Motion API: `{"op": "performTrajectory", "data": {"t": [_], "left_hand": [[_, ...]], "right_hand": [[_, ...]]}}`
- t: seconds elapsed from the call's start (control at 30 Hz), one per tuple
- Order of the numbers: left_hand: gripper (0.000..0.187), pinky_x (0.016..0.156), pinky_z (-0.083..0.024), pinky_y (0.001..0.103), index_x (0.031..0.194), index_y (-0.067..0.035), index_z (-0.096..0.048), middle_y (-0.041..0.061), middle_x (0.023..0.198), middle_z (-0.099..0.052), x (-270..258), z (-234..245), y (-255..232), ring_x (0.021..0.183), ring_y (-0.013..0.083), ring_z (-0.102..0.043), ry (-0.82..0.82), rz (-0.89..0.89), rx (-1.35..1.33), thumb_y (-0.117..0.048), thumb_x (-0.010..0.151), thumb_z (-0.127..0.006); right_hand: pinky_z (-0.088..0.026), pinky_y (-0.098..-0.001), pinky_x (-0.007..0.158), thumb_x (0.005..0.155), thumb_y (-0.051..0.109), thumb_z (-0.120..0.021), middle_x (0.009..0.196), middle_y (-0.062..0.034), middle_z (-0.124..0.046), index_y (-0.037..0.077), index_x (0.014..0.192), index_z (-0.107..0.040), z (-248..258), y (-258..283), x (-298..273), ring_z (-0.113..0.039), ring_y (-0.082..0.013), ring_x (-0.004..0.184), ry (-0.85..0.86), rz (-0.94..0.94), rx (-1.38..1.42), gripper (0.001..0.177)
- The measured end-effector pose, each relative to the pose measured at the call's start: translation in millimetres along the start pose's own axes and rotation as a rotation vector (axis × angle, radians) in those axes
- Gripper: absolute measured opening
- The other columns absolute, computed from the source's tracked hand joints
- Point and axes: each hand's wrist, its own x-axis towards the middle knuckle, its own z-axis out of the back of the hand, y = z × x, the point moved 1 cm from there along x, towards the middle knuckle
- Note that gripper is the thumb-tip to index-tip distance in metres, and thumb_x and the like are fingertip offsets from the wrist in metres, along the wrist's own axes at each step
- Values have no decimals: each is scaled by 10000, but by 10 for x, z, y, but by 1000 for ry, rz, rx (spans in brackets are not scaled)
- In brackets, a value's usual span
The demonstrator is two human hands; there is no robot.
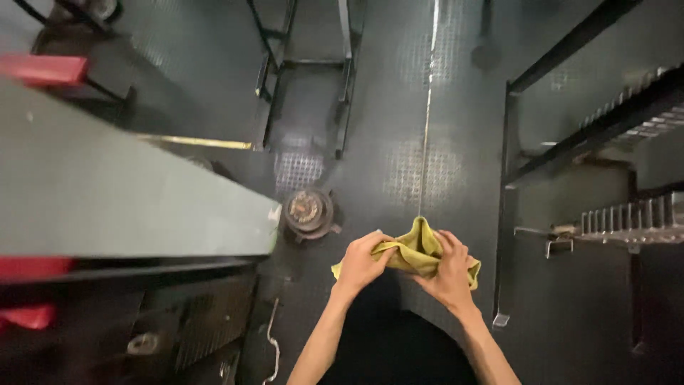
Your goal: Wiping down gym machine seats and weight stacks with a cleaning cloth.
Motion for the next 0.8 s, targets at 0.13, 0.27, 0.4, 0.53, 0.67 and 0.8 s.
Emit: {"op": "performTrajectory", "data": {"t": [0.13,0.27,0.4,0.53,0.67,0.8], "left_hand": [[180,774,-584,422,1011,-182,-738,63,901,-754,688,70,12,867,323,-741,68,-72,20,-110,848,-759],[188,779,-588,449,1055,-182,-721,68,938,-756,1387,225,18,896,331,-740,117,-125,109,-189,867,-740],[190,782,-585,476,1073,-167,-708,94,947,-756,1788,244,22,910,365,-732,165,-92,76,-208,889,-729],[164,707,-547,311,987,-104,-743,6,924,-757,2075,193,108,771,212,-718,55,-42,89,-198,852,-741],[154,726,-523,325,958,-65,-726,27,904,-726,2220,134,285,778,233,-687,24,62,61,-180,856,-723],[151,707,-492,322,939,-78,-719,16,831,-664,2275,117,335,743,206,-628,-92,200,119,-181,835,-752]], "right_hand": [[-329,-455,851,427,31,-812,1449,-125,-439,248,1525,-330,-10,-325,434,-492,-353,1180,-118,29,-107,1218],[-260,-376,891,396,-66,-685,1414,-124,-507,179,1489,-437,153,-565,1018,-557,-309,1113,-82,-30,135,1148],[-279,-359,898,431,-14,-700,1472,-58,-524,196,1470,-479,317,-742,1406,-592,-237,1177,49,-23,211,1083],[-412,-484,1112,600,20,-678,1549,-88,-471,154,1442,-538,548,-718,1841,-532,-306,1335,303,-54,438,864],[-415,-554,1138,527,145,-608,1539,-76,-533,121,1222,-712,614,-868,2205,-491,-313,1427,475,-234,730,703],[-468,-460,1049,842,219,-670,1419,-113,-641,51,898,-731,422,-1421,2684,-612,-289,1277,492,-152,768,187]]}}
